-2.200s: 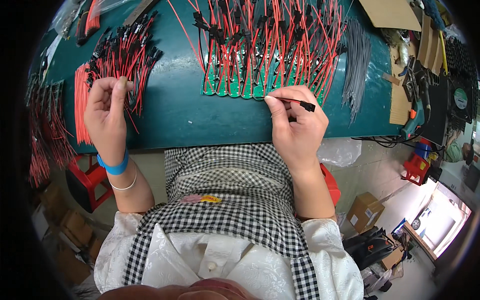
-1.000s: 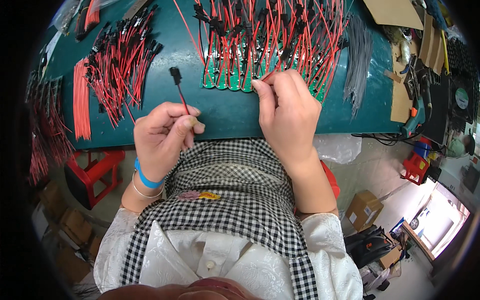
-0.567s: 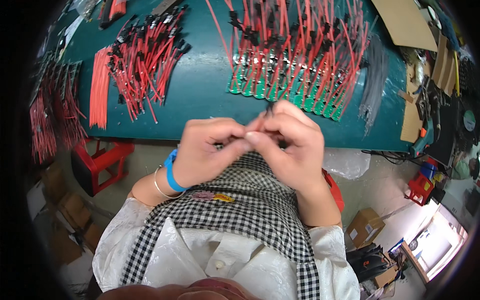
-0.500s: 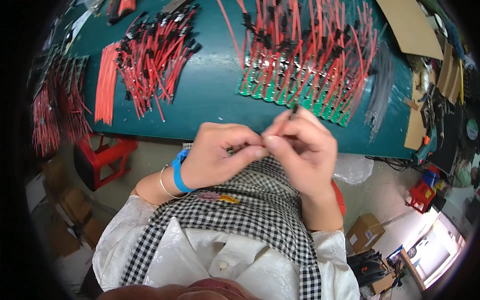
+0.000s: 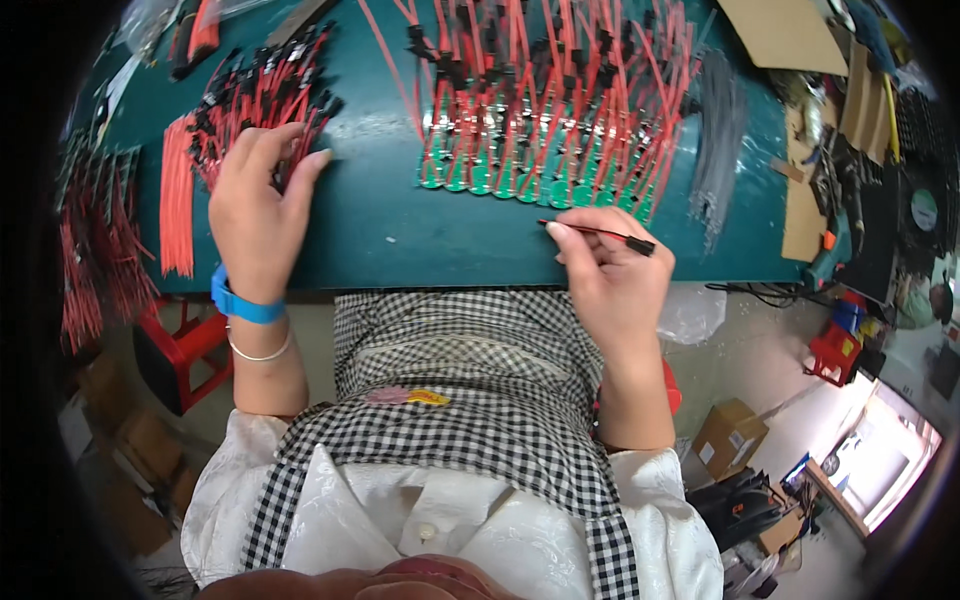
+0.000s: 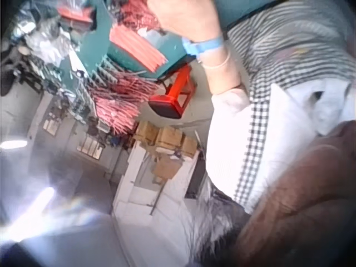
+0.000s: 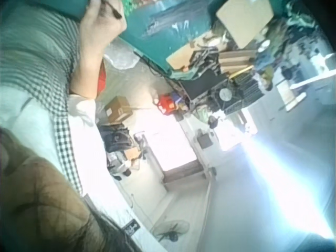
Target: Manually bundle and insert multi-lead wire connectors onto printed circuit board arrays at an assembly workbench.
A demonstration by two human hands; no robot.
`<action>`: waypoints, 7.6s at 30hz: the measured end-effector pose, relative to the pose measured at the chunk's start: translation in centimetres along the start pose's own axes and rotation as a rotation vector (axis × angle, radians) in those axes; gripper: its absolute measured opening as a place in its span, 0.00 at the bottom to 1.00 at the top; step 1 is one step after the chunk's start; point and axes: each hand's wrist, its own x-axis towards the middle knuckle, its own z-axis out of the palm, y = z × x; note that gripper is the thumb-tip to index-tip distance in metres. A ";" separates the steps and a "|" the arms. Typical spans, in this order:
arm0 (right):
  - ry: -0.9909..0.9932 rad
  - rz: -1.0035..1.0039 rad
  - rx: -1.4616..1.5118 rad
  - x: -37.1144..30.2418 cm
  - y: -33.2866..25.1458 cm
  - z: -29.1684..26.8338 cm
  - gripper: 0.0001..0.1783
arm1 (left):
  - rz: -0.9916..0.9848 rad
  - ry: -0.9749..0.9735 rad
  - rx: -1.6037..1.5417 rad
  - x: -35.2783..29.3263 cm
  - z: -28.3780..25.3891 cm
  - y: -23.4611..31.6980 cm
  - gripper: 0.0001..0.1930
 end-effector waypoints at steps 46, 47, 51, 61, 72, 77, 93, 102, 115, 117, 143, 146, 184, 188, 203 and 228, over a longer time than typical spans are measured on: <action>0.127 -0.382 -0.472 2.5 0.0 1.1 0.13 | -0.539 -0.270 -1.274 -2.6 -0.9 3.9 0.07; 0.119 -0.380 -0.506 2.6 -0.1 1.3 0.14 | -0.556 -0.311 -1.339 -2.8 -0.8 4.8 0.09; 0.187 -0.250 -0.433 2.3 0.0 1.7 0.13 | -0.557 -0.483 -1.510 -3.7 0.1 6.9 0.11; -0.116 -0.078 0.593 -0.4 -2.3 1.6 0.05 | -0.496 -0.692 -1.619 -4.8 1.2 8.9 0.05; -0.209 -0.317 0.451 -1.4 -1.4 -0.9 0.03 | -0.545 -1.019 -1.647 -3.6 0.1 8.7 0.04; 0.162 -0.179 0.195 -1.1 -1.1 -2.7 0.03 | -0.283 -0.751 -1.457 -4.6 0.7 7.5 0.03; 0.225 -0.187 -0.112 0.9 1.8 -1.0 0.04 | -0.271 -0.327 -0.928 -4.8 1.3 5.1 0.04; 0.272 -0.201 -0.131 0.9 2.3 -0.6 0.05 | -0.241 -0.322 -0.964 -5.2 1.6 4.5 0.08; 0.258 -0.293 -0.323 1.0 1.4 0.1 0.10 | -0.302 -0.335 -0.976 -4.9 1.0 5.0 0.04; 0.213 -0.345 -0.403 1.4 1.1 0.2 0.11 | -0.279 -0.337 -1.017 -5.1 1.2 5.0 0.06; -0.490 -0.328 0.279 -1.1 -1.9 -2.8 0.09 | -0.267 -1.123 -1.529 -4.0 1.4 9.0 0.06; -0.192 -0.062 0.347 -1.4 -1.2 -3.4 0.04 | -0.271 -1.023 -1.399 -3.6 0.8 9.2 0.09; 0.353 -0.136 -0.027 0.1 3.0 -1.4 0.04 | -0.210 -0.548 -1.040 -4.0 1.7 7.4 0.11; 0.349 -0.243 -0.142 0.3 2.9 -1.5 0.04 | -0.204 -0.544 -1.029 -4.0 1.7 7.4 0.11; 0.231 -0.290 -0.403 2.0 0.6 -1.0 0.09 | -0.270 -0.592 -1.109 -3.9 1.2 8.2 0.09; 0.108 -0.027 0.021 -1.8 -0.3 -4.4 0.02 | 0.100 -0.044 -0.166 -0.1 -0.4 2.9 0.14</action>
